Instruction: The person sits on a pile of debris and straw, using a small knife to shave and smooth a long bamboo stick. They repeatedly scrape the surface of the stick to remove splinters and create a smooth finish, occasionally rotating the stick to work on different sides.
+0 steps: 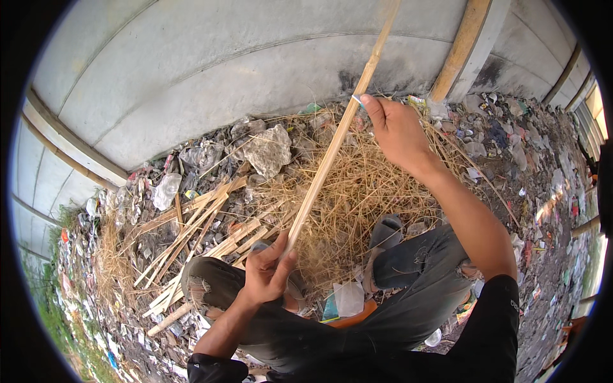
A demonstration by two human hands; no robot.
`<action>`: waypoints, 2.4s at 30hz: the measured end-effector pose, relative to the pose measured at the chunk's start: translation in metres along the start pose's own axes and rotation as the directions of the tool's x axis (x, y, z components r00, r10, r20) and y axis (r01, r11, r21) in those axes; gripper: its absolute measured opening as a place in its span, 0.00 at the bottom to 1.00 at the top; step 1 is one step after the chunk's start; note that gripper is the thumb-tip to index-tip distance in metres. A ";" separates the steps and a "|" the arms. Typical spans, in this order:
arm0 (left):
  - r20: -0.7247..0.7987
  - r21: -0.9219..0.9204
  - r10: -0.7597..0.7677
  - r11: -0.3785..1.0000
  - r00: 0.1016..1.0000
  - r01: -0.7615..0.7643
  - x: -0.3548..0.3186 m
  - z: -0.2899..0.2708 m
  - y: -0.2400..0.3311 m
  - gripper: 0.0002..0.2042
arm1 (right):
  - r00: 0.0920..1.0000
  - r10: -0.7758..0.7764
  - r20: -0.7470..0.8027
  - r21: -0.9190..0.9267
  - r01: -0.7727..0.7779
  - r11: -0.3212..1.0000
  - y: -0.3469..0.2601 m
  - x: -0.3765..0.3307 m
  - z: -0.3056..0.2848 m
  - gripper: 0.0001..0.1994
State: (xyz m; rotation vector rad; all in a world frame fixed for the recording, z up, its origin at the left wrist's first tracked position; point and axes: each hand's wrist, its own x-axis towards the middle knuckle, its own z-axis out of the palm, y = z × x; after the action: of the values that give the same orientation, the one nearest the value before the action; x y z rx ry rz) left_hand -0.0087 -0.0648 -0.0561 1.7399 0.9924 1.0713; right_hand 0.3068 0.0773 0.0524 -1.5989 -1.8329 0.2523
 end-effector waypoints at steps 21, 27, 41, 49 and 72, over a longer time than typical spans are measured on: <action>-0.010 -0.027 0.011 1.000 1.000 -0.012 0.016 0.009 0.012 0.19 | 0.935 -0.271 0.230 0.073 0.261 0.963 -0.033 -0.081 0.037 0.27; -0.040 0.029 0.065 0.998 0.997 -0.064 0.003 0.000 0.008 0.19 | 0.988 -0.126 0.095 0.196 0.106 0.975 -0.034 -0.037 0.019 0.27; -0.051 0.209 0.360 0.916 0.931 -0.343 0.011 0.005 0.007 0.26 | 0.957 -0.140 0.255 0.721 -0.091 0.687 -0.063 -0.075 0.036 0.19; 0.203 0.432 0.259 0.842 0.944 -0.323 0.027 0.013 0.018 0.34 | 0.947 -0.270 0.172 0.439 0.172 0.882 -0.051 -0.067 0.032 0.10; 0.300 0.346 -0.418 0.885 0.858 0.311 -0.005 -0.061 0.087 0.24 | 0.859 -0.464 0.217 -0.151 0.499 0.854 0.002 -0.036 -0.022 0.08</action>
State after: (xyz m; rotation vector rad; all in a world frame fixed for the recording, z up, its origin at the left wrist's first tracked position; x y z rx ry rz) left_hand -0.0499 -0.0829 0.0401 1.7905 1.2164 0.3468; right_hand 0.3217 0.0375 0.0548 -1.2082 -2.3933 -0.0300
